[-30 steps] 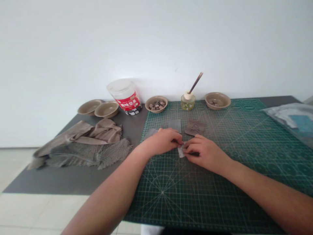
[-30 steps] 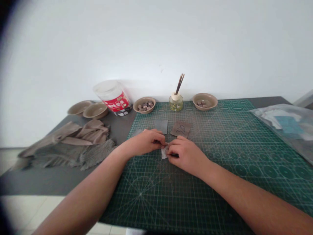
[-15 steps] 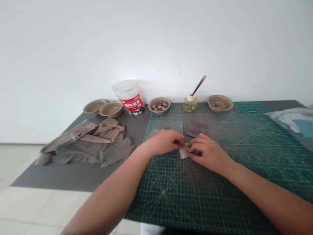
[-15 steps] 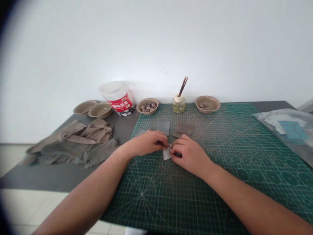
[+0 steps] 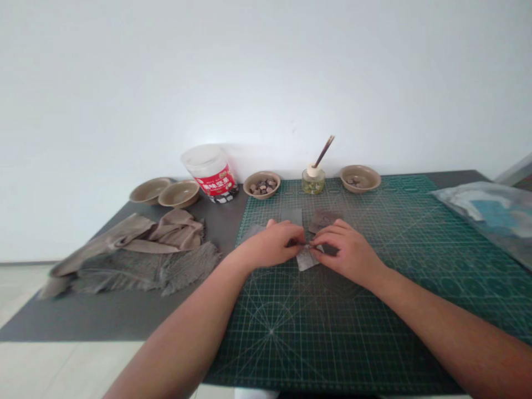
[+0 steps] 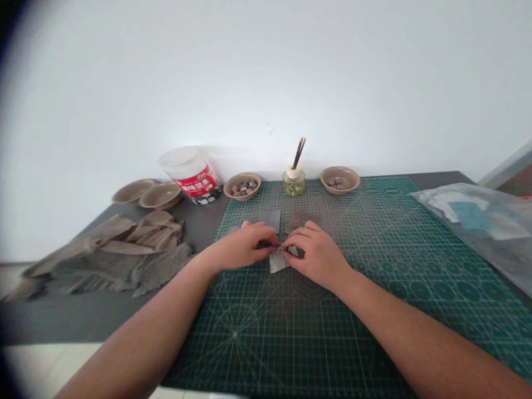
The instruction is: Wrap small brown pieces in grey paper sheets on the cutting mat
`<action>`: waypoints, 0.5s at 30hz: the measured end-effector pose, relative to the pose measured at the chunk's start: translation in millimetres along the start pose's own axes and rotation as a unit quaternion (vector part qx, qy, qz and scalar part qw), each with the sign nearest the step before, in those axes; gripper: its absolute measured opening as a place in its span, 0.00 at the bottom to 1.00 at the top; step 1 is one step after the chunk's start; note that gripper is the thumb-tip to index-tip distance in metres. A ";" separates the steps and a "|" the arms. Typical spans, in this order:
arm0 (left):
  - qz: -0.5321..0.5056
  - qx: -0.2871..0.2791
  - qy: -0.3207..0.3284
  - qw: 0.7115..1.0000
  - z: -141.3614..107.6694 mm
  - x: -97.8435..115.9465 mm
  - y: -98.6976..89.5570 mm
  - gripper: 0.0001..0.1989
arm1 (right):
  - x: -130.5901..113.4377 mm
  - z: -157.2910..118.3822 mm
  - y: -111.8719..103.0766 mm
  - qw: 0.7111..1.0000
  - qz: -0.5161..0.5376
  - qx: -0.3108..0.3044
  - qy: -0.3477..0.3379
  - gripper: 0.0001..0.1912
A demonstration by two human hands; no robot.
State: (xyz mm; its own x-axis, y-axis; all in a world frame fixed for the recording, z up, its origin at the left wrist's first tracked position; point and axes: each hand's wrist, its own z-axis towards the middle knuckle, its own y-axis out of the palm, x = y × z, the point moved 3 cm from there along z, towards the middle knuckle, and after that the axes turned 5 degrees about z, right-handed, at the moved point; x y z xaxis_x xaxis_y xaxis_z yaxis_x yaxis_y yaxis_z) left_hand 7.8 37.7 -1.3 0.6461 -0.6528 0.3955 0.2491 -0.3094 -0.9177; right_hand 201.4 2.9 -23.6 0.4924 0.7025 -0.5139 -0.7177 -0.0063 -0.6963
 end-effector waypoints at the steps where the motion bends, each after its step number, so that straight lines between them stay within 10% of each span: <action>1: -0.019 0.027 -0.003 0.999 -0.3 2.2 -2.0 0.05 | -2.6 1.0 -1.3 1.000 0.014 0.028 -0.002 0.05; 10: -0.260 0.100 -0.025 0.960 3.1 5.7 6.8 0.12 | -11.2 -1.0 -2.3 0.993 0.053 0.103 0.017 0.12; 15: -0.267 0.190 -0.056 0.943 4.8 -10.6 6.6 0.09 | -6.3 -1.5 8.0 0.998 0.017 -0.037 0.048 0.29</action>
State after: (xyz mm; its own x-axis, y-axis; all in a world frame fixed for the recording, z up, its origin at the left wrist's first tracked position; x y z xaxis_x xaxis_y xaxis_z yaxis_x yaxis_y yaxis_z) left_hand 6.0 45.9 -11.7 0.4217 -0.3898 0.8187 0.7877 -0.2898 -0.5437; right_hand 193.3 -2.6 -26.7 0.5158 0.6302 -0.5803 -0.6977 -0.0840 -0.7114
